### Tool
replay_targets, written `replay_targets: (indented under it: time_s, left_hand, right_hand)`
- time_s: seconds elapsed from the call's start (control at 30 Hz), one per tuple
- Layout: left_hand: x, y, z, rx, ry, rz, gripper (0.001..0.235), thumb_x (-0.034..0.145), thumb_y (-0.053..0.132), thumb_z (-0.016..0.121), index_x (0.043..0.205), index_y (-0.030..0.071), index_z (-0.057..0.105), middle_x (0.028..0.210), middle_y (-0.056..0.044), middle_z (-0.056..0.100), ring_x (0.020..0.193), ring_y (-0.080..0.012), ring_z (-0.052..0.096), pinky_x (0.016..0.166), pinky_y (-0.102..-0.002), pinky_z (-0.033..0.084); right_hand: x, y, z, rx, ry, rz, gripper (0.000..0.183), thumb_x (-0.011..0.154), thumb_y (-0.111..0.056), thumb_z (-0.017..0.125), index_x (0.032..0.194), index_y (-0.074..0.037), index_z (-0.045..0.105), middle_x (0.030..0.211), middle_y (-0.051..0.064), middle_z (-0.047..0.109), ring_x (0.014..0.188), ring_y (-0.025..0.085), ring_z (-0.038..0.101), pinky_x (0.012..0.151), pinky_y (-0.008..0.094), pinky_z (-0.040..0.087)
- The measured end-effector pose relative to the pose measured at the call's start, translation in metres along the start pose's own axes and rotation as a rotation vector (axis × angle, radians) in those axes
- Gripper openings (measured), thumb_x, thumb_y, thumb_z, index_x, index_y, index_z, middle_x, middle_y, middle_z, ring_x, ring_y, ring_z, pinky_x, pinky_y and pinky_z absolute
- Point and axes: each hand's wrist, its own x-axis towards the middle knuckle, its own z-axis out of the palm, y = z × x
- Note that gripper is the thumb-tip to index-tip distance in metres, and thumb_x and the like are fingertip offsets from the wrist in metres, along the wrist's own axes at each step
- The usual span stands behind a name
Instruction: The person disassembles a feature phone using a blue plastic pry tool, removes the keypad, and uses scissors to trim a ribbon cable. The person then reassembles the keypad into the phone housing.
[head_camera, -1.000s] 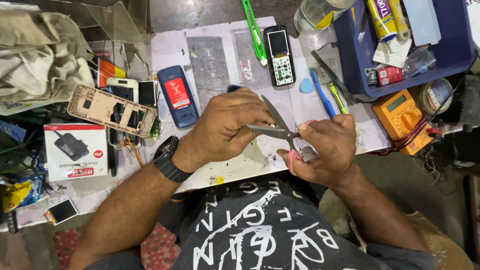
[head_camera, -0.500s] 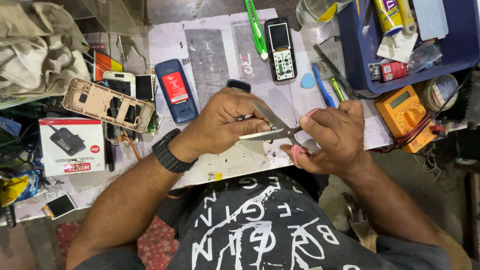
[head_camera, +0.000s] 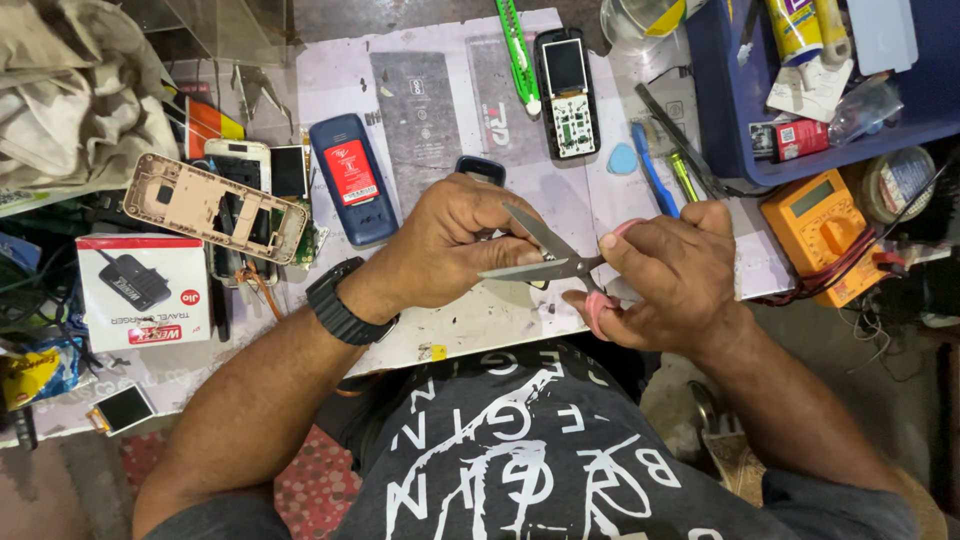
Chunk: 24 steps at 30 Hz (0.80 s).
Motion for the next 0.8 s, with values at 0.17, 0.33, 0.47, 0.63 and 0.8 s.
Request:
replay_targets:
  time_s: [0.17, 0.33, 0.47, 0.63, 0.8]
  left_hand:
    - [0.0016, -0.0009, 0.0001, 0.057, 0.014, 0.03, 0.015, 0.1, 0.016, 0.074, 0.107, 0.003, 0.075, 0.097, -0.005, 0.076, 0.086, -0.0103, 0.07, 0.077, -0.024, 0.055]
    - [0.0011, -0.0033, 0.0011, 0.077, 0.018, 0.02, 0.013, 0.1, 0.015, 0.074, 0.105, 0.003, 0.075, 0.096, -0.005, 0.077, 0.085, -0.0107, 0.071, 0.076, -0.025, 0.056]
    - [0.0022, -0.0046, 0.0006, 0.094, 0.021, 0.021, 0.012, 0.099, 0.013, 0.074, 0.104, 0.002, 0.074, 0.097, -0.006, 0.077, 0.085, -0.0121, 0.072, 0.077, -0.026, 0.056]
    - [0.0019, -0.0044, -0.0013, 0.093, -0.013, 0.026, 0.012, 0.099, 0.012, 0.074, 0.107, 0.002, 0.075, 0.099, -0.007, 0.077, 0.088, -0.0134, 0.073, 0.079, -0.026, 0.056]
    - [0.001, -0.0054, -0.0004, 0.054, -0.025, 0.01, 0.014, 0.101, 0.014, 0.072, 0.108, 0.003, 0.075, 0.101, -0.007, 0.077, 0.09, -0.0128, 0.074, 0.08, -0.026, 0.057]
  right_hand:
    - [-0.0041, 0.0011, 0.0014, 0.008, -0.006, 0.009, 0.064, 0.077, -0.025, 0.087, 0.128, -0.006, 0.054, 0.095, 0.01, 0.068, 0.078, 0.024, 0.066, 0.078, 0.042, 0.036]
    - [-0.0067, 0.0027, 0.0035, -0.008, -0.003, -0.004, 0.062, 0.076, -0.025, 0.087, 0.126, -0.005, 0.055, 0.094, 0.011, 0.068, 0.077, 0.024, 0.067, 0.077, 0.042, 0.037]
    - [-0.0066, 0.0037, 0.0026, -0.01, -0.004, -0.014, 0.061, 0.076, -0.024, 0.087, 0.125, -0.004, 0.056, 0.093, 0.01, 0.069, 0.075, 0.024, 0.066, 0.076, 0.042, 0.037]
    - [-0.0066, 0.0042, 0.0004, -0.018, -0.031, -0.021, 0.059, 0.075, -0.024, 0.087, 0.122, -0.004, 0.058, 0.091, 0.01, 0.069, 0.074, 0.023, 0.066, 0.076, 0.041, 0.038]
    - [-0.0077, 0.0048, 0.0003, -0.026, -0.037, -0.024, 0.056, 0.073, -0.025, 0.087, 0.117, -0.003, 0.06, 0.089, 0.01, 0.069, 0.072, 0.024, 0.066, 0.075, 0.041, 0.039]
